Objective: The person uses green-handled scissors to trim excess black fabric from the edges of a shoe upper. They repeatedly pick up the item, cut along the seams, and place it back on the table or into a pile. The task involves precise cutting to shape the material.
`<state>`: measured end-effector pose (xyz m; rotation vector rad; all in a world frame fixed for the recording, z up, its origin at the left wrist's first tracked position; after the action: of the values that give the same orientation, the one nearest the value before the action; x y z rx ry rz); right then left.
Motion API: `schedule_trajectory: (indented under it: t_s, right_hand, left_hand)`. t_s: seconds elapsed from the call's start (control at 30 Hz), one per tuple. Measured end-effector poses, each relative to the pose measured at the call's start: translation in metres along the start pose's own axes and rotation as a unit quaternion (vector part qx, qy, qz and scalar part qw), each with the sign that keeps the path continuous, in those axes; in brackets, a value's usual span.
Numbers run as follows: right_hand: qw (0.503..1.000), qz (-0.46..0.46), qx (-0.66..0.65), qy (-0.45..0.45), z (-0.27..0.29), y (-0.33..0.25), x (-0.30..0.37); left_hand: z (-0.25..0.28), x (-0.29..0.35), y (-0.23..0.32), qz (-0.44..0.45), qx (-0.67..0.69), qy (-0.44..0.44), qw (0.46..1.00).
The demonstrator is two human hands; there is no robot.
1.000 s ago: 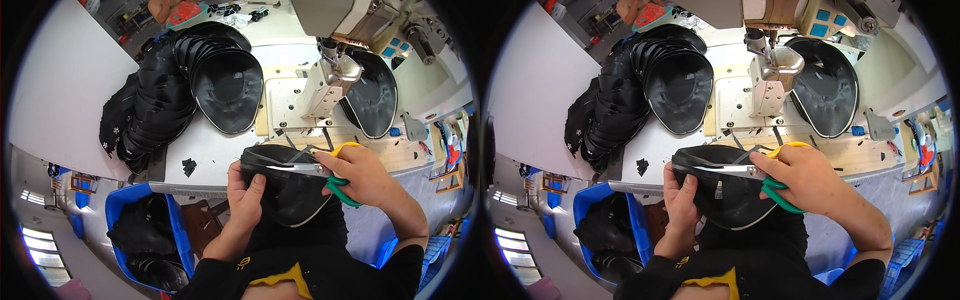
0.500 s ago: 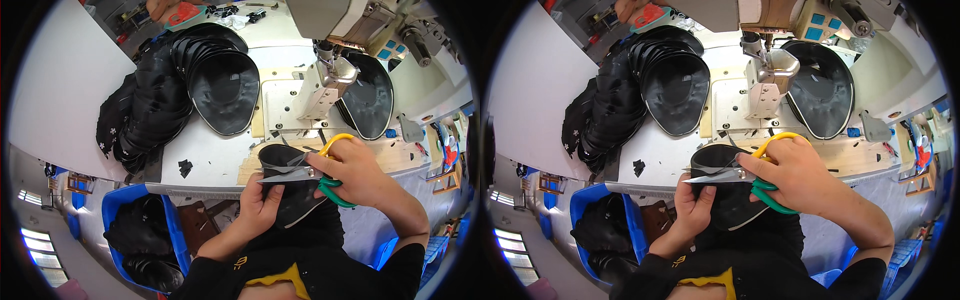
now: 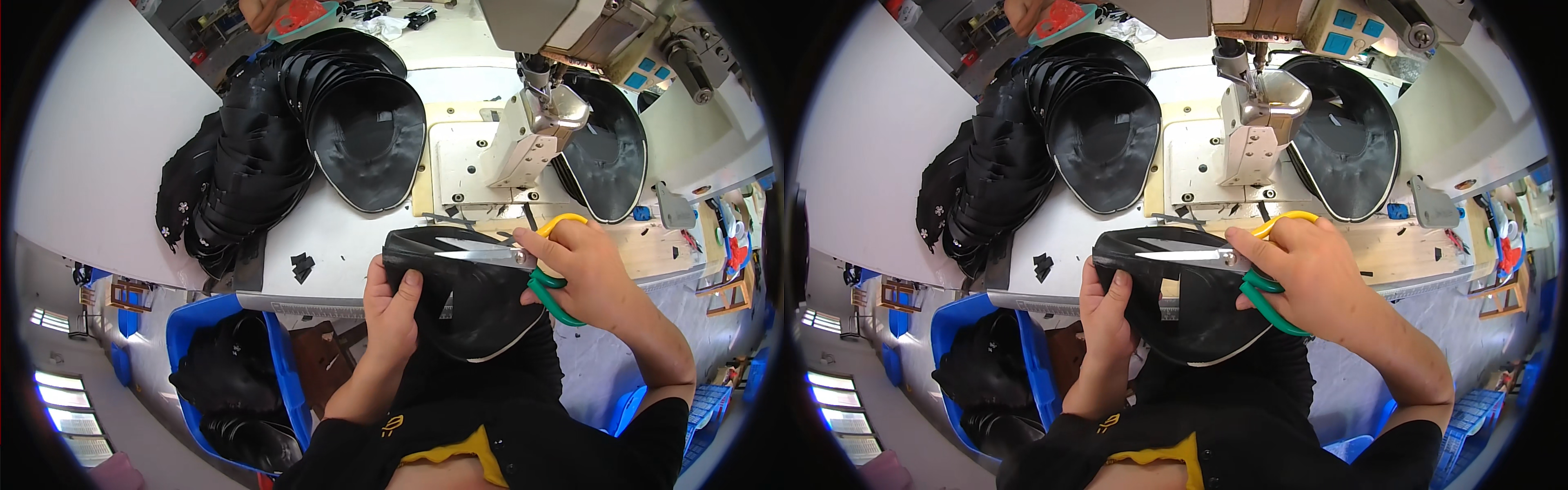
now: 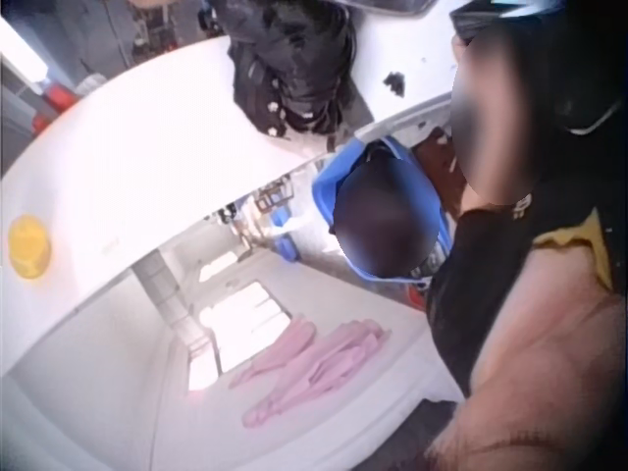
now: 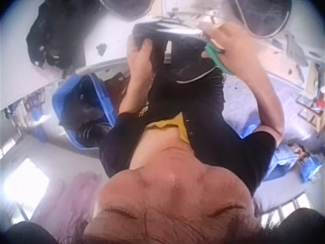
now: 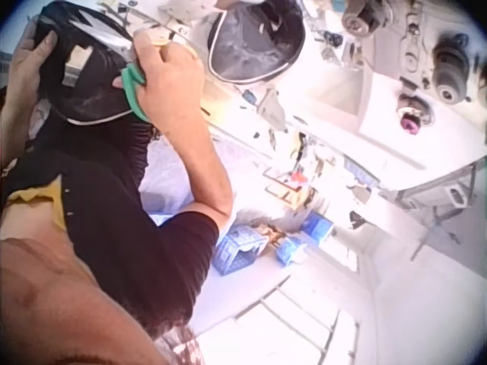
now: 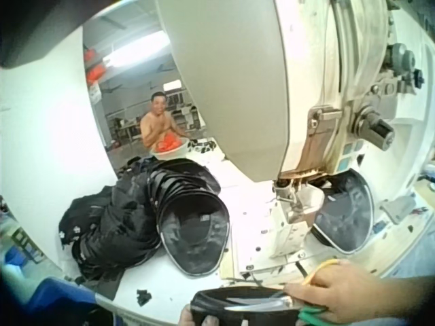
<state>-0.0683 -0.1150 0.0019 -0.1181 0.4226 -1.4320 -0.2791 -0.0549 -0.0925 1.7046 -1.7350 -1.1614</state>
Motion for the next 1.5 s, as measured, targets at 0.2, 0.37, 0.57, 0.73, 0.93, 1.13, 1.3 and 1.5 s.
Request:
schedule_trajectory:
  t_s: [0.2,0.37,0.57,0.73,0.93,1.13,1.3,1.5]
  right_hand:
    - [0.999,0.029,0.0,-0.018,-0.005,-0.01,-0.002]
    - [0.999,0.007,-0.005,-0.045,-0.011,-0.006,0.0]
    - [0.999,0.003,-0.032,-0.023,-0.002,-0.002,-0.004]
    - [0.998,0.056,-0.008,-0.021,-0.002,-0.008,-0.005]
    - [0.999,0.027,-0.01,-0.015,-0.013,-0.001,0.001]
    - [0.999,0.008,-0.046,-0.013,-0.008,0.005,-0.003]
    - [0.999,0.034,0.008,-0.014,-0.013,-0.003,-0.002]
    - [0.999,0.038,-0.005,0.02,-0.024,0.0,0.003]
  left_hand:
    - [-0.001,0.005,-0.006,-0.005,0.011,-0.021,1.0]
    - [-0.003,0.004,-0.001,-0.01,0.017,-0.016,1.0]
    - [0.001,0.0,-0.001,-0.003,0.016,0.008,1.0]
    - [-0.001,0.001,-0.004,-0.005,-0.009,0.025,1.0]
    - [0.0,0.0,-0.005,-0.001,0.01,0.024,1.0]
    - [-0.003,-0.005,0.0,0.005,0.025,0.056,0.998]
    - [0.0,-0.005,-0.001,0.011,0.038,0.052,0.998]
    - [0.002,-0.005,-0.003,0.016,0.038,0.041,0.998]
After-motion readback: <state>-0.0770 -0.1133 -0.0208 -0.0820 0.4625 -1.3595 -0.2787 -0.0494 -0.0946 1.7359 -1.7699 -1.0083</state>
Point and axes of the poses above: each hand's wrist, its own x-axis away from the middle knuckle, its own z-axis out of the back of the hand, y = z × x, the point moved 4 cm from there along -x, towards the middle knuckle, and after that the axes turned 14 degrees about -z, right-handed, at the moved point
